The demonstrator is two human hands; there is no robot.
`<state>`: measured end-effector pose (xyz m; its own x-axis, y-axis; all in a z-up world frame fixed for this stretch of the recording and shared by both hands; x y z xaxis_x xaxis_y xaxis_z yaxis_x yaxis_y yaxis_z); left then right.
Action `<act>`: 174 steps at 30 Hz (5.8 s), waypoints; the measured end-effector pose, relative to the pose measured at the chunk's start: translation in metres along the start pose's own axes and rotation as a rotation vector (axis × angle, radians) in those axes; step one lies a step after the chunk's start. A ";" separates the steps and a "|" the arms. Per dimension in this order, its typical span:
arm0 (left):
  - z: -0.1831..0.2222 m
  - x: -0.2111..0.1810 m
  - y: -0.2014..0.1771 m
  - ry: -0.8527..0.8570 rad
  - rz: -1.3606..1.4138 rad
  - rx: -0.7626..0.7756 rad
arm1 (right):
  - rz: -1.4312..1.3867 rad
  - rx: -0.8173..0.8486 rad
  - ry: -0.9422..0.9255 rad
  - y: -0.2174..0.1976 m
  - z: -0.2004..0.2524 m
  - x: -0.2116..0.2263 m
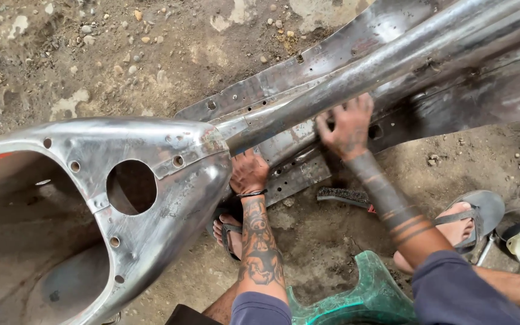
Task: Hand-sanding a metal motorcycle frame to remove rust or old paint using sandpaper.
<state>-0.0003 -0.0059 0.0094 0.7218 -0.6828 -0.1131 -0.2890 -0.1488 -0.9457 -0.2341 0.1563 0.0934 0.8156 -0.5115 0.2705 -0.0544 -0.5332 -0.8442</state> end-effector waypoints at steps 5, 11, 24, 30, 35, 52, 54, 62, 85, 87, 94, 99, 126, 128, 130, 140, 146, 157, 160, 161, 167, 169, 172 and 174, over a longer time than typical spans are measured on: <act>0.007 0.003 0.016 0.014 -0.018 -0.016 | -0.181 0.145 -0.362 -0.015 -0.003 0.018; -0.015 -0.009 -0.030 0.036 -0.028 0.011 | -0.141 0.215 -0.352 -0.011 0.003 0.026; -0.001 -0.002 -0.010 -0.014 0.026 0.037 | -0.013 0.051 -0.199 -0.001 -0.002 -0.009; -0.002 -0.003 -0.006 -0.003 -0.027 0.010 | -0.120 0.155 -0.352 -0.015 0.003 0.014; -0.002 -0.002 -0.011 -0.020 0.024 0.058 | 0.028 0.052 -0.129 -0.004 -0.005 0.012; -0.006 0.000 -0.009 0.017 -0.004 -0.040 | 0.112 0.072 -0.165 -0.018 -0.007 0.002; -0.004 0.002 -0.001 0.023 -0.003 -0.044 | 0.042 0.153 -0.226 -0.031 -0.011 0.012; -0.004 0.002 -0.004 0.044 -0.065 -0.043 | -0.111 0.135 -0.265 -0.029 0.015 0.072; -0.037 -0.022 -0.087 0.072 -0.021 -0.112 | -0.875 0.447 0.600 -0.066 0.080 0.086; -0.037 -0.021 -0.094 0.057 0.007 -0.105 | -1.382 0.528 0.906 -0.078 0.102 0.086; -0.033 -0.022 -0.137 -0.121 0.577 0.417 | -2.079 0.485 1.427 -0.144 0.094 0.069; -0.027 -0.073 -0.237 -0.227 0.898 0.648 | -1.967 0.468 1.325 -0.140 0.086 0.049; 0.046 -0.009 -0.458 0.211 0.511 0.710 | -1.313 0.390 0.454 -0.306 0.048 0.152; 0.041 0.009 -0.464 0.245 0.523 0.562 | -1.415 0.172 0.600 -0.323 0.035 0.145; 0.028 0.017 -0.490 0.237 0.564 0.468 | -1.472 0.120 0.625 -0.342 0.018 0.145; -0.072 0.035 -0.524 0.175 0.423 0.380 | -1.282 -0.064 0.220 -0.460 -0.052 0.145; -0.095 0.035 -0.507 0.110 0.384 0.483 | -1.114 -0.010 -0.055 -0.504 -0.089 0.143; -0.085 0.002 -0.542 0.159 0.393 0.521 | -0.860 0.117 -0.146 -0.484 -0.068 0.098; -0.078 -0.022 -0.559 0.169 0.378 0.538 | -0.805 0.157 -0.051 -0.492 -0.059 0.092; -0.072 -0.032 -0.564 0.151 0.396 0.564 | -0.802 0.137 -0.084 -0.495 -0.055 0.088; -0.067 -0.087 -0.587 0.228 0.472 0.597 | -0.560 0.179 -0.068 -0.505 -0.038 0.093; -0.075 -0.084 -0.562 0.212 0.434 0.596 | -0.525 0.109 -0.058 -0.496 -0.032 0.095; -0.077 -0.084 -0.545 0.198 0.383 0.607 | -0.462 0.087 -0.043 -0.477 -0.024 0.083; -0.075 -0.087 -0.545 0.206 0.375 0.606 | -0.425 0.125 -0.044 -0.477 -0.022 0.077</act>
<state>0.0467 0.0807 0.5572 0.4934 -0.7393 -0.4583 -0.0522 0.5008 -0.8640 -0.1577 0.3561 0.5267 0.7747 -0.2336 0.5876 0.3587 -0.6030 -0.7126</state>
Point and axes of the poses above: each hand's wrist, its own z-axis away from the middle knuckle, its own y-axis out of the palm, x = y × z, the point moved 1 cm from there along -z, towards the middle knuckle
